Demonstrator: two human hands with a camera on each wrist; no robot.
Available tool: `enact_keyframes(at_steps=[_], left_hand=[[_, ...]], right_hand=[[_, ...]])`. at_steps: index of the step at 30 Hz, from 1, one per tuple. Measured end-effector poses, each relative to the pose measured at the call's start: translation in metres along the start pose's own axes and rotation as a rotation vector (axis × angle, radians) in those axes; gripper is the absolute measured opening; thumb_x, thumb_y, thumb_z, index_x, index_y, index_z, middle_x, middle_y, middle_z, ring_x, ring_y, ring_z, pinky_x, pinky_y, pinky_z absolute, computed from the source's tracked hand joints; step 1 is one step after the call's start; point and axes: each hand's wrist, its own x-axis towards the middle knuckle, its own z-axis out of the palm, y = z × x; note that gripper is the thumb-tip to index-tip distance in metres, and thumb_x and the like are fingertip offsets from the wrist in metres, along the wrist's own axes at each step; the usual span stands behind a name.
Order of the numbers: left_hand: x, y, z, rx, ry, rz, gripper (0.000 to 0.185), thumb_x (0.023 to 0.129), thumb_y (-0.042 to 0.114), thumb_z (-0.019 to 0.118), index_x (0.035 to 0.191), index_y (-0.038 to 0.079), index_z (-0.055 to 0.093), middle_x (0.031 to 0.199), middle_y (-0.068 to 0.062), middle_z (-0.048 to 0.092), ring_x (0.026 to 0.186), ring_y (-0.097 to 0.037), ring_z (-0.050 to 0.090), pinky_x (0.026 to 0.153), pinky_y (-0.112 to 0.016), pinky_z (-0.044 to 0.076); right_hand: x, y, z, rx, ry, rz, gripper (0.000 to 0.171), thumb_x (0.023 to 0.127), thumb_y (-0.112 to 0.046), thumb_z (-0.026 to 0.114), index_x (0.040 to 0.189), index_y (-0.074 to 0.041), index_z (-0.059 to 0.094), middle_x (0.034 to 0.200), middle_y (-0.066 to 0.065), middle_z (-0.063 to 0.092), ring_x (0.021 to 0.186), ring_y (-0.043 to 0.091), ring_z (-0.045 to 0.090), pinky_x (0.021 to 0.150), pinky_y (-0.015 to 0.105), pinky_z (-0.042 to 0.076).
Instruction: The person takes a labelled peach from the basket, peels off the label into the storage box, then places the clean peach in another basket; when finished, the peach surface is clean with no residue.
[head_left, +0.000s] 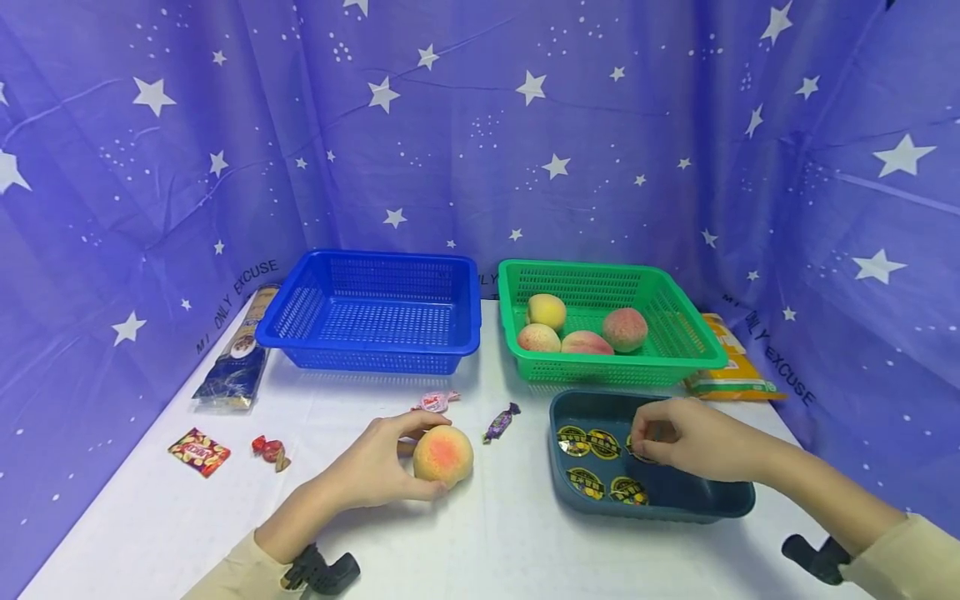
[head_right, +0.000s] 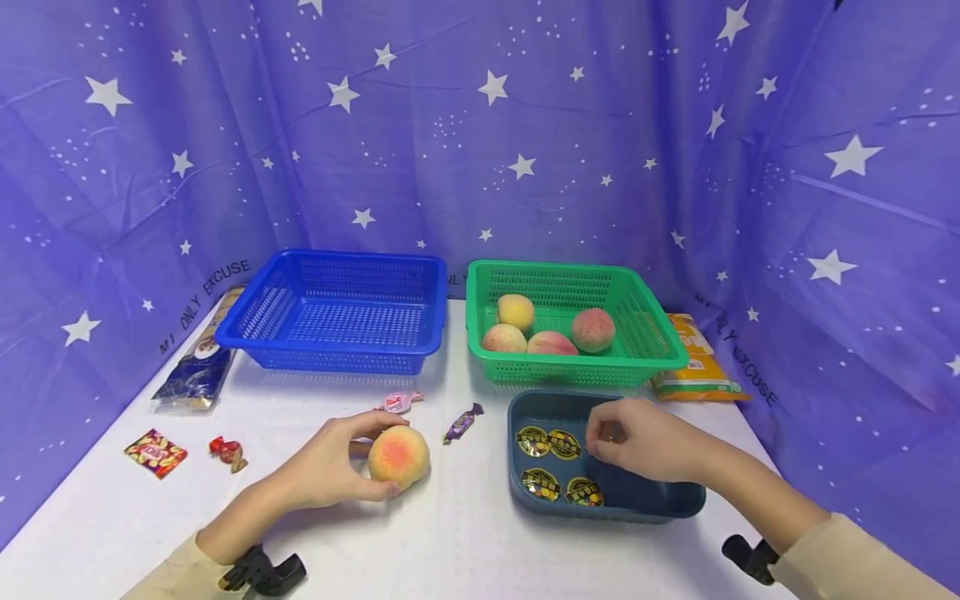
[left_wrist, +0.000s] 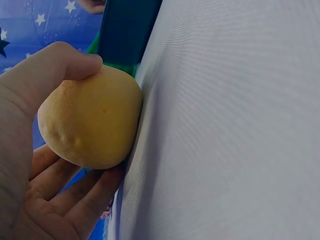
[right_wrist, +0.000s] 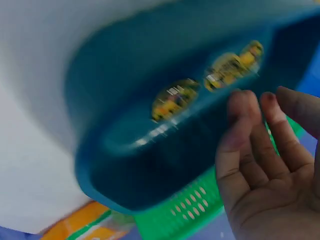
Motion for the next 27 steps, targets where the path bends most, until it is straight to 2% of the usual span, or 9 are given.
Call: enact_keyframes(at_steps=[3,6,11,13,15,18,20,25,27], left_hand=[[0.000,-0.001,-0.001,-0.002,0.001,0.004,0.075,0.074,0.023,0.103,0.142,0.027,0.070,0.136,0.010,0.075,0.126,-0.016,0.073,0.108,-0.029,0.063],[0.001,-0.002,-0.002,-0.002,0.001,0.012,0.075,0.075,0.024,0.103,0.142,0.025,0.071,0.136,0.006,0.076,0.126,-0.018,0.074,0.107,-0.032,0.064],[0.004,-0.001,-0.002,0.009,-0.016,0.021,0.074,0.075,0.027,0.103,0.142,0.022,0.071,0.135,0.005,0.076,0.124,-0.018,0.073,0.105,-0.031,0.065],[0.006,0.002,-0.001,0.011,-0.019,0.022,0.074,0.074,0.027,0.103,0.142,0.022,0.071,0.134,0.006,0.077,0.123,-0.017,0.074,0.104,-0.029,0.065],[0.008,0.006,-0.001,0.006,-0.018,0.026,0.074,0.074,0.026,0.103,0.141,0.023,0.072,0.134,0.004,0.077,0.122,-0.017,0.074,0.103,-0.029,0.065],[0.013,0.015,-0.002,-0.010,-0.017,0.035,0.074,0.073,0.025,0.102,0.141,0.024,0.072,0.146,-0.001,0.073,0.123,-0.018,0.074,0.102,-0.029,0.065],[0.017,0.023,-0.004,-0.027,-0.018,0.033,0.075,0.073,0.025,0.102,0.142,0.024,0.072,0.147,-0.002,0.073,0.123,-0.018,0.074,0.102,-0.030,0.065],[0.035,0.044,-0.011,-0.049,-0.002,0.033,0.076,0.074,0.024,0.101,0.144,0.025,0.071,0.134,0.004,0.077,0.119,-0.016,0.075,0.103,-0.034,0.065],[0.045,0.052,-0.013,-0.047,0.013,0.053,0.076,0.075,0.025,0.100,0.145,0.024,0.071,0.134,0.004,0.077,0.118,-0.016,0.076,0.103,-0.037,0.066]], right_hand=[[0.000,-0.005,-0.012,0.055,0.089,-0.017,0.003,0.108,-0.017,0.074,0.106,-0.020,0.075,0.094,-0.006,0.074,0.082,0.005,0.067,0.070,0.025,0.058],[0.001,-0.006,-0.028,0.050,0.219,0.004,0.004,0.108,-0.021,0.074,0.111,-0.020,0.077,0.104,-0.004,0.076,0.094,0.005,0.070,0.078,0.025,0.062],[0.001,0.008,-0.054,0.006,0.435,0.116,0.019,0.107,-0.033,0.077,0.121,-0.020,0.078,0.126,0.002,0.073,0.098,-0.004,0.071,0.077,0.023,0.063],[0.002,0.019,-0.062,0.000,0.495,0.157,0.029,0.107,-0.038,0.077,0.128,-0.020,0.076,0.137,0.005,0.068,0.105,0.002,0.074,0.079,0.022,0.061],[0.003,0.032,-0.068,0.005,0.529,0.178,0.038,0.106,-0.042,0.077,0.135,-0.017,0.072,0.148,0.010,0.064,0.122,0.020,0.074,0.094,0.034,0.063],[0.005,0.052,-0.073,0.032,0.514,0.215,0.052,0.106,-0.045,0.075,0.145,-0.013,0.063,0.165,0.022,0.051,0.144,0.055,0.056,0.113,0.063,0.054],[0.004,0.063,-0.076,0.059,0.483,0.244,0.061,0.107,-0.047,0.074,0.153,-0.011,0.056,0.172,0.030,0.041,0.149,0.067,0.043,0.111,0.082,0.043],[0.002,0.085,-0.080,0.074,0.411,0.316,0.084,0.108,-0.052,0.070,0.170,-0.007,0.035,0.179,0.036,0.022,0.152,0.071,0.032,0.110,0.088,0.038],[0.002,0.091,-0.081,0.100,0.384,0.333,0.093,0.108,-0.053,0.070,0.175,-0.006,0.025,0.180,0.036,0.015,0.155,0.071,0.027,0.111,0.089,0.036]])
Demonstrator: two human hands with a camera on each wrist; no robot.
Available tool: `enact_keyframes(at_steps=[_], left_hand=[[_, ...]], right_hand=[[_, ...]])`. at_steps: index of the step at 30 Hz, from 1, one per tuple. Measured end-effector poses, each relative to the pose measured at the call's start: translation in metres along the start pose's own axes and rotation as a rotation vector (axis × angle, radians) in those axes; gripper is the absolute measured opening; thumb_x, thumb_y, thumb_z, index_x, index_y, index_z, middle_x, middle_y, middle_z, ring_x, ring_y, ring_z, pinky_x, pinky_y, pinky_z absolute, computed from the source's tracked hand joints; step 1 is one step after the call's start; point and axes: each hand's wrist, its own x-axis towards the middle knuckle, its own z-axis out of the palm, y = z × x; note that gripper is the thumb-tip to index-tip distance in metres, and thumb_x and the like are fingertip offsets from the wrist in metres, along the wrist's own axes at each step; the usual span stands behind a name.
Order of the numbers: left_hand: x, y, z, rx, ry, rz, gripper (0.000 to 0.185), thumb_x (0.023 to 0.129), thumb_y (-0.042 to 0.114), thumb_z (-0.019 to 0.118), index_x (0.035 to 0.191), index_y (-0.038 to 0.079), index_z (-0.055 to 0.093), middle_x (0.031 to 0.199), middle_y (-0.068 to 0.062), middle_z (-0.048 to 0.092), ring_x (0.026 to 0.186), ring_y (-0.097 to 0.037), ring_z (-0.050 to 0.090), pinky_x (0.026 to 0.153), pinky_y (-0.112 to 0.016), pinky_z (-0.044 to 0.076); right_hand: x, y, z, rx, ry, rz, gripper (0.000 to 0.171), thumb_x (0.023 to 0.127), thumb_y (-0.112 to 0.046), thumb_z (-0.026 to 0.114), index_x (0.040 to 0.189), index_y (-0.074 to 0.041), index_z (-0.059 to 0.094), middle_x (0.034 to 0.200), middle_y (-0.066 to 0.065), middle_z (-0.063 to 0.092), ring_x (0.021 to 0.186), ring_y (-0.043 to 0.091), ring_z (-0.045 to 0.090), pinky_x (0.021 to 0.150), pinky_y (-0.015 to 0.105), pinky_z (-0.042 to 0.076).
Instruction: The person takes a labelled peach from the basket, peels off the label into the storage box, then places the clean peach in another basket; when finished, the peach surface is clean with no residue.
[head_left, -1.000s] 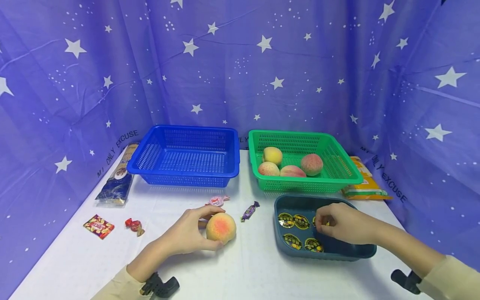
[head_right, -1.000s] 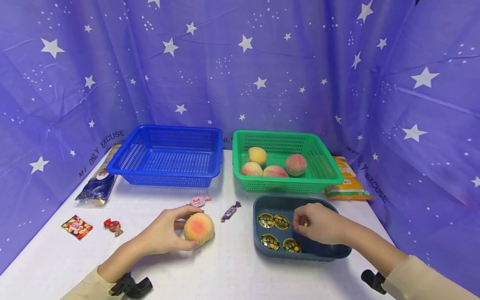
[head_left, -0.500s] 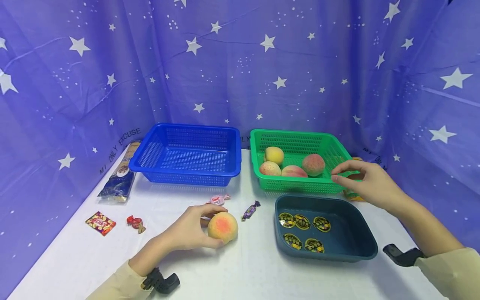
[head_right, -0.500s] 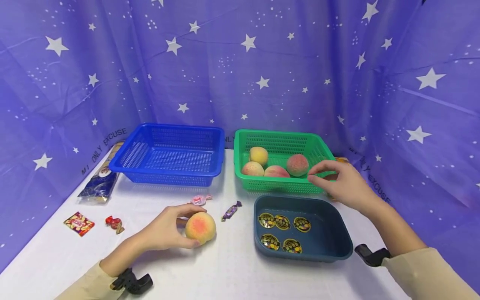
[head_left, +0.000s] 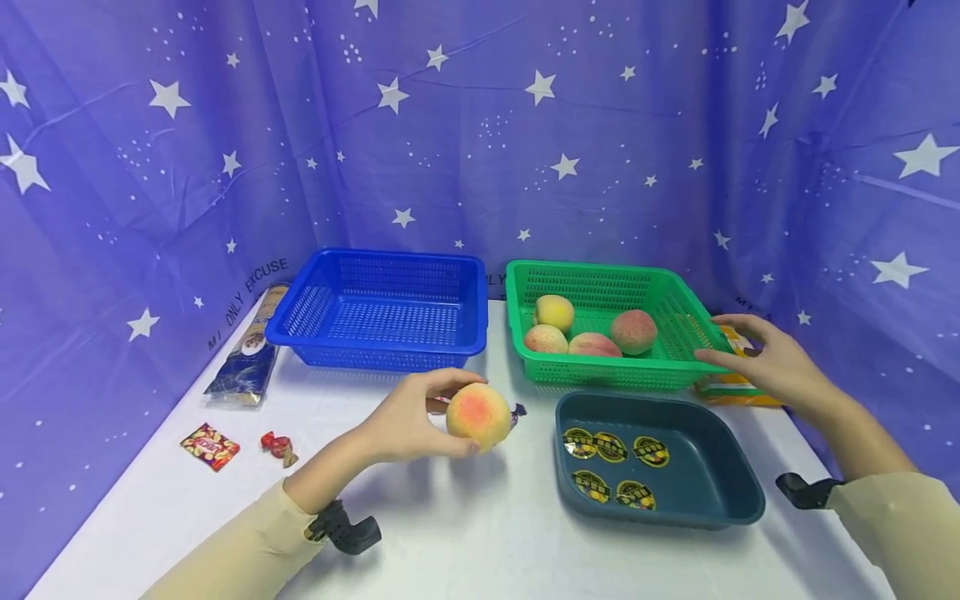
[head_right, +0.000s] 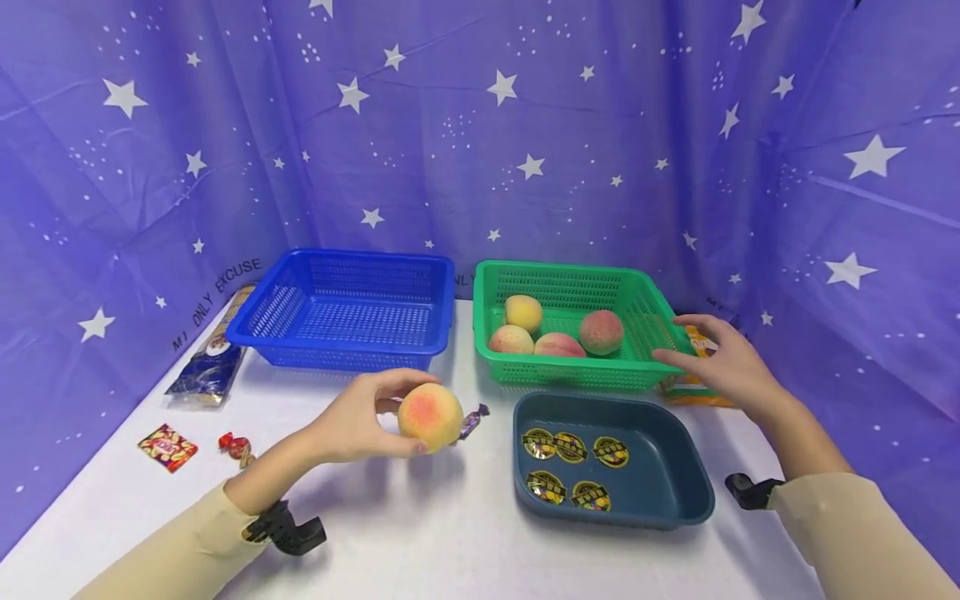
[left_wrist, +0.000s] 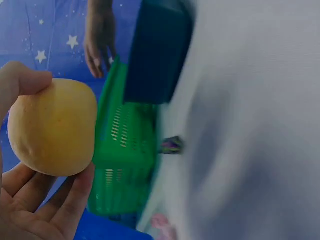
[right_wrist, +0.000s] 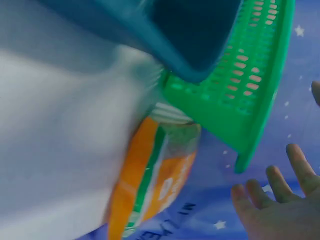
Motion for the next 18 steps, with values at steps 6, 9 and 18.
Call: enact_keyframes(at_steps=[6,9,18], left_hand=[[0.040,0.012,-0.001,-0.036,0.036,0.043,0.074,0.078,0.025,0.099,0.146,0.021,0.070,0.135,-0.001,0.077,0.116,-0.018,0.077,0.102,-0.040,0.067],[0.060,0.016,-0.001,-0.053,0.052,0.052,0.073,0.079,0.022,0.099,0.146,0.018,0.070,0.135,-0.002,0.077,0.119,-0.020,0.075,0.105,-0.039,0.066],[0.118,0.027,-0.007,-0.027,0.061,0.047,0.070,0.083,0.021,0.097,0.146,0.017,0.069,0.134,-0.001,0.074,0.119,-0.019,0.073,0.097,-0.030,0.067]], right_hand=[[0.005,0.013,0.001,0.071,-0.044,0.061,0.105,0.108,-0.053,0.069,0.178,-0.007,0.007,0.180,0.039,0.009,0.160,0.069,0.019,0.115,0.090,0.031],[0.008,0.019,0.005,0.117,-0.053,0.057,0.106,0.108,-0.050,0.070,0.179,-0.007,0.004,0.182,0.036,0.007,0.161,0.068,0.017,0.117,0.090,0.030],[0.012,0.026,0.009,0.145,-0.090,0.043,0.105,0.110,-0.046,0.068,0.179,-0.008,-0.002,0.181,0.037,-0.002,0.162,0.070,0.005,0.117,0.091,0.027]])
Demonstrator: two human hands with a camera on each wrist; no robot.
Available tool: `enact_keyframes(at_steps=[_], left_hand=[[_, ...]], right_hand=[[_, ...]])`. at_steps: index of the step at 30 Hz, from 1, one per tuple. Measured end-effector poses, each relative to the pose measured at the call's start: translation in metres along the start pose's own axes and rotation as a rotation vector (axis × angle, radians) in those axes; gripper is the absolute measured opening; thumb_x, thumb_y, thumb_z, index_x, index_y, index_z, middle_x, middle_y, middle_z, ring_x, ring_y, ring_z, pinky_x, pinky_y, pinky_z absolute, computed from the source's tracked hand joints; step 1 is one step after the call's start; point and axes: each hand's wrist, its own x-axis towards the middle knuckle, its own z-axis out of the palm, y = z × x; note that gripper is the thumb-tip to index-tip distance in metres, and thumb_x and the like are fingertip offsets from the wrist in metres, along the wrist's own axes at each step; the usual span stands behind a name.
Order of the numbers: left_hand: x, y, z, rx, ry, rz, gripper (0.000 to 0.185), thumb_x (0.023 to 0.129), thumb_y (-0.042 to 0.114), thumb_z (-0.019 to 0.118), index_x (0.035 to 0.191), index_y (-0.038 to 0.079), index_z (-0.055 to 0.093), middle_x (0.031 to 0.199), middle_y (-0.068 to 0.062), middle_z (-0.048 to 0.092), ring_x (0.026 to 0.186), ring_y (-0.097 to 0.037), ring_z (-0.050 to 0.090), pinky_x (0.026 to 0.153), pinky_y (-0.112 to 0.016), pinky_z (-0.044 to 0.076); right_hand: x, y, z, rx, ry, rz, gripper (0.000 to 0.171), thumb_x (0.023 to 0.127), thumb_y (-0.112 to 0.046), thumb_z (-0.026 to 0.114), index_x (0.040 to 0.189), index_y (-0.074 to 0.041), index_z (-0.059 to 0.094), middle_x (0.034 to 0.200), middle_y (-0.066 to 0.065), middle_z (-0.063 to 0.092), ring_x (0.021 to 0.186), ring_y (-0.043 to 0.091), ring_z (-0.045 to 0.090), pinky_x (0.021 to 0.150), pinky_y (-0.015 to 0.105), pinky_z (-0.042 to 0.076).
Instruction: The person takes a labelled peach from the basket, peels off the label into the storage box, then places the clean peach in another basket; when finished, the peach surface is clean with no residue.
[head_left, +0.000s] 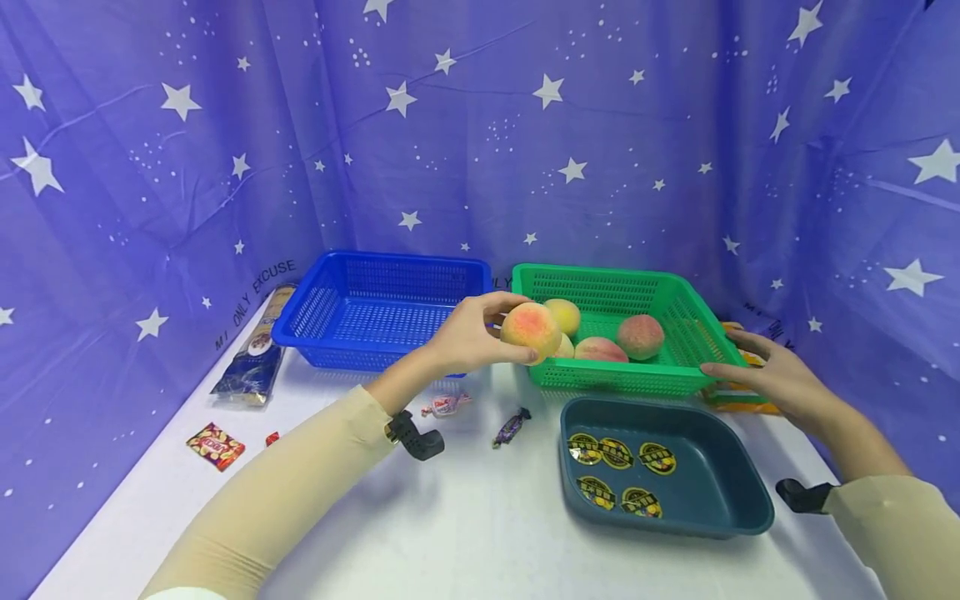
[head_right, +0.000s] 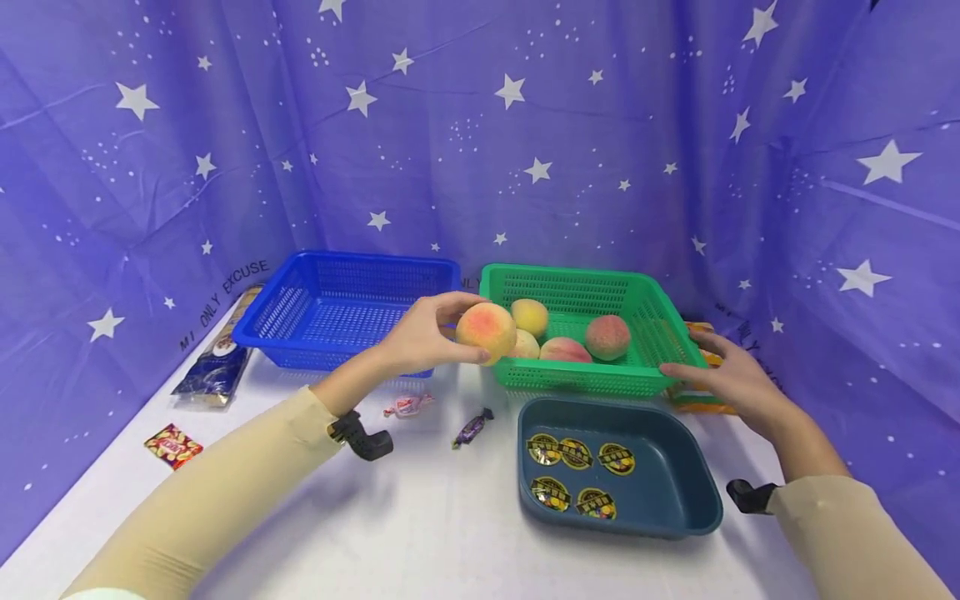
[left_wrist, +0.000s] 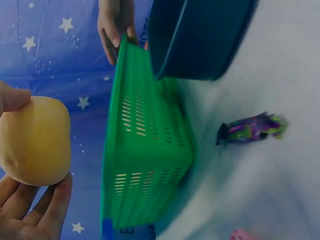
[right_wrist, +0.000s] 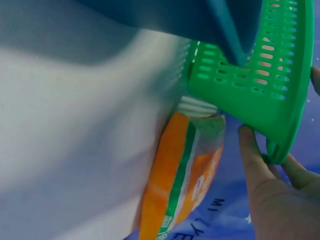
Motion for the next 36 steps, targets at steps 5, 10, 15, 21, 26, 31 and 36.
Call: enact_keyframes(at_steps=[5,10,15,21,26,31,36], left_hand=[[0.021,0.005,0.003,0.023,-0.010,-0.010,0.069,0.084,0.023,0.097,0.147,0.017,0.069,0.135,-0.002,0.074,0.118,-0.020,0.074,0.095,-0.032,0.068],[0.040,0.007,0.011,0.068,-0.003,-0.030,0.072,0.083,0.031,0.099,0.148,0.021,0.069,0.135,0.000,0.075,0.117,-0.018,0.073,0.092,-0.033,0.066],[0.061,0.010,0.021,0.068,-0.005,-0.051,0.070,0.084,0.033,0.098,0.147,0.024,0.070,0.132,0.002,0.076,0.114,-0.019,0.075,0.089,-0.036,0.065],[0.089,0.010,0.033,0.082,0.023,-0.117,0.068,0.084,0.034,0.098,0.146,0.024,0.071,0.127,0.005,0.076,0.109,-0.014,0.071,0.087,-0.033,0.063],[0.114,0.009,0.049,0.094,0.006,-0.169,0.070,0.085,0.037,0.096,0.148,0.022,0.069,0.133,0.004,0.072,0.114,-0.012,0.067,0.089,-0.031,0.061],[0.137,0.007,0.067,0.085,-0.012,-0.203,0.072,0.088,0.037,0.094,0.152,0.017,0.066,0.137,0.002,0.071,0.113,-0.011,0.067,0.087,-0.028,0.061],[0.150,0.001,0.079,0.072,0.009,-0.239,0.067,0.089,0.036,0.094,0.148,0.018,0.069,0.132,0.004,0.073,0.110,-0.010,0.067,0.086,-0.029,0.062]], right_hand=[[0.004,0.005,0.001,0.009,-0.003,0.015,0.105,0.110,-0.048,0.066,0.178,-0.008,-0.003,0.180,0.040,0.000,0.161,0.070,0.009,0.118,0.088,0.031],[0.008,0.007,0.003,0.033,0.006,0.027,0.108,0.109,-0.049,0.069,0.179,-0.010,-0.003,0.180,0.040,0.006,0.161,0.069,0.013,0.120,0.084,0.032],[0.010,0.008,0.002,0.019,0.013,0.045,0.109,0.108,-0.052,0.070,0.178,-0.010,-0.001,0.179,0.040,0.009,0.161,0.069,0.015,0.120,0.084,0.033],[0.012,0.008,0.003,0.011,0.009,0.033,0.106,0.109,-0.051,0.068,0.178,-0.011,-0.001,0.179,0.041,0.009,0.160,0.069,0.018,0.117,0.081,0.037],[0.008,0.010,0.001,-0.017,0.020,0.035,0.106,0.109,-0.051,0.068,0.178,-0.008,-0.001,0.179,0.041,0.008,0.159,0.070,0.017,0.116,0.082,0.038],[0.007,0.012,-0.002,-0.034,0.015,0.030,0.103,0.111,-0.049,0.066,0.178,-0.008,-0.001,0.178,0.042,0.008,0.158,0.070,0.019,0.105,0.054,0.054],[0.010,0.011,0.000,-0.024,0.010,0.038,0.104,0.111,-0.049,0.066,0.178,-0.009,-0.002,0.179,0.040,0.008,0.159,0.068,0.020,0.099,0.039,0.054]])
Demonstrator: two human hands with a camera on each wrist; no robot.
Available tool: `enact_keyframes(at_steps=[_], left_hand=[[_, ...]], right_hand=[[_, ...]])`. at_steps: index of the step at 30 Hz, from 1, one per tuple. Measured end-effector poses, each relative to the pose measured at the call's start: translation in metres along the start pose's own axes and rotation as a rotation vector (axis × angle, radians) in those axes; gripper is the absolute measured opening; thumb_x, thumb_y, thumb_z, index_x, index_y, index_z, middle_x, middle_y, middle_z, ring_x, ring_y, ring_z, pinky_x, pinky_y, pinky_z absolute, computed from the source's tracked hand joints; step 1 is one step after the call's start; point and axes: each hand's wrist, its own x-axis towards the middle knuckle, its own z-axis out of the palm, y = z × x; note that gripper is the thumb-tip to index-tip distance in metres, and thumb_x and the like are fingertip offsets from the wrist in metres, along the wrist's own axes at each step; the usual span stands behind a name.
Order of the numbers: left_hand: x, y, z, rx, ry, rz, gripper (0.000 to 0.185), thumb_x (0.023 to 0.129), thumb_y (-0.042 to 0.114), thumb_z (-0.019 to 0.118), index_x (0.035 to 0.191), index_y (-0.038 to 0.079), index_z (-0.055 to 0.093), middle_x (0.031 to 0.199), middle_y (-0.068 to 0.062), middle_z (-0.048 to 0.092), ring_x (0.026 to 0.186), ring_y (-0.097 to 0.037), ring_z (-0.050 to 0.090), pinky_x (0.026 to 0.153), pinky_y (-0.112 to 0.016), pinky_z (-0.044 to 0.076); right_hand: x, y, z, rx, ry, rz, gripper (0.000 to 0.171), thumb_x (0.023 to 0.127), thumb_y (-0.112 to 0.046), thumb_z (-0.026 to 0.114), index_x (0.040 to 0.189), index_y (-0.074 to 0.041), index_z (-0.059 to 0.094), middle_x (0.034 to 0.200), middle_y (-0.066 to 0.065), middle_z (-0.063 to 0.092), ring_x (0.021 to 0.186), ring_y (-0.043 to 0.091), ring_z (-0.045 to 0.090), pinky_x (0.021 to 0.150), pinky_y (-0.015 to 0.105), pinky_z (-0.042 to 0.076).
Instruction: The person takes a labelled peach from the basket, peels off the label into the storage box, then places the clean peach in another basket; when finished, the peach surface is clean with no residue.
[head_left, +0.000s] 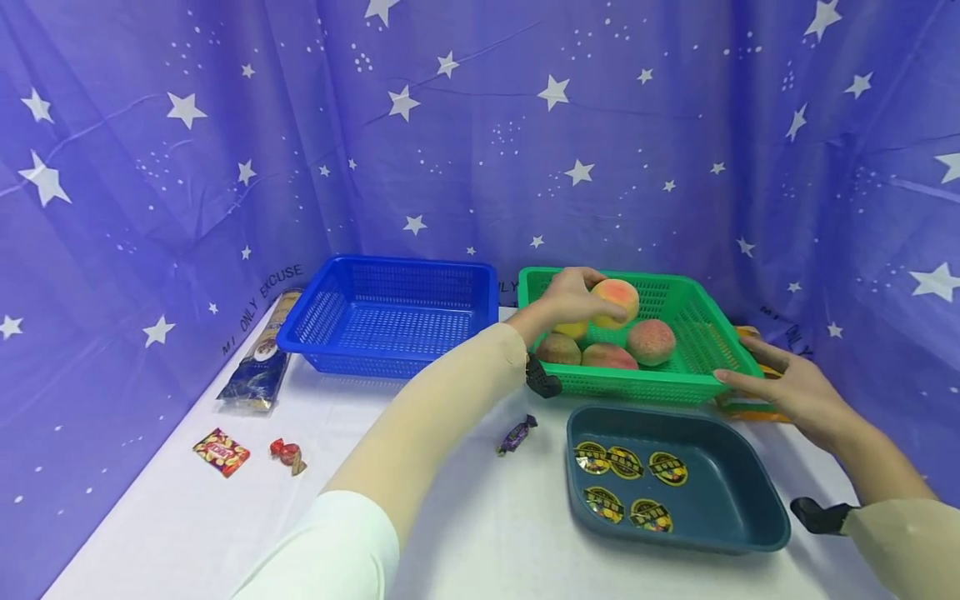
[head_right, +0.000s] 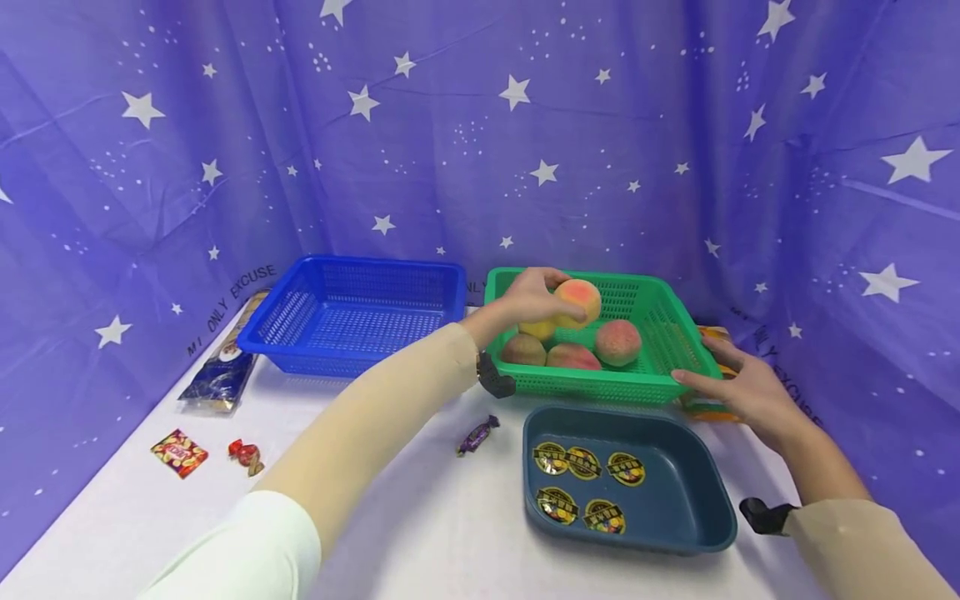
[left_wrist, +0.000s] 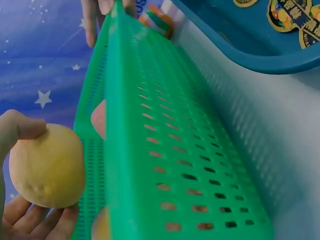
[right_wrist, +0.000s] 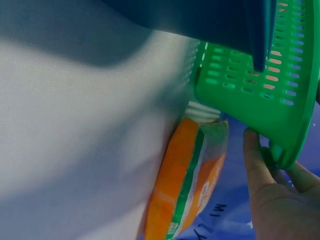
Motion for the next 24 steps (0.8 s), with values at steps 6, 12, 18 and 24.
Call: enact_keyframes(at_steps=[6,12,18,24], left_hand=[[0.013,-0.011,0.008,0.042,0.037,-0.118,0.063,0.086,0.036,0.095,0.143,0.023,0.071,0.121,0.007,0.073,0.100,-0.011,0.067,0.091,-0.041,0.067],[0.017,-0.014,0.008,0.082,0.027,-0.094,0.064,0.085,0.033,0.094,0.144,0.022,0.071,0.124,0.003,0.073,0.103,-0.016,0.068,0.087,-0.041,0.067],[0.009,-0.010,0.004,0.136,0.003,-0.060,0.070,0.092,0.038,0.091,0.154,0.020,0.064,0.155,-0.001,0.066,0.136,-0.018,0.063,0.097,-0.033,0.062],[-0.004,-0.011,0.001,0.142,-0.019,-0.043,0.065,0.097,0.039,0.086,0.155,0.018,0.063,0.157,-0.004,0.064,0.137,-0.020,0.063,0.102,-0.037,0.062]], right_hand=[[0.001,-0.004,0.007,0.016,-0.002,-0.009,0.103,0.110,-0.049,0.067,0.178,-0.011,0.000,0.180,0.038,0.010,0.159,0.066,0.022,0.095,0.030,0.053],[0.006,-0.006,0.009,0.028,-0.008,-0.016,0.104,0.110,-0.049,0.067,0.178,-0.012,-0.001,0.180,0.039,0.011,0.159,0.066,0.022,0.108,0.056,0.051],[0.009,-0.006,0.009,0.043,-0.010,-0.015,0.104,0.110,-0.049,0.067,0.178,-0.012,-0.003,0.180,0.038,0.011,0.160,0.066,0.021,0.111,0.063,0.048],[0.010,-0.004,0.010,0.040,0.000,-0.018,0.104,0.110,-0.050,0.067,0.179,-0.011,-0.001,0.179,0.039,0.016,0.156,0.058,0.033,0.096,0.029,0.052]])
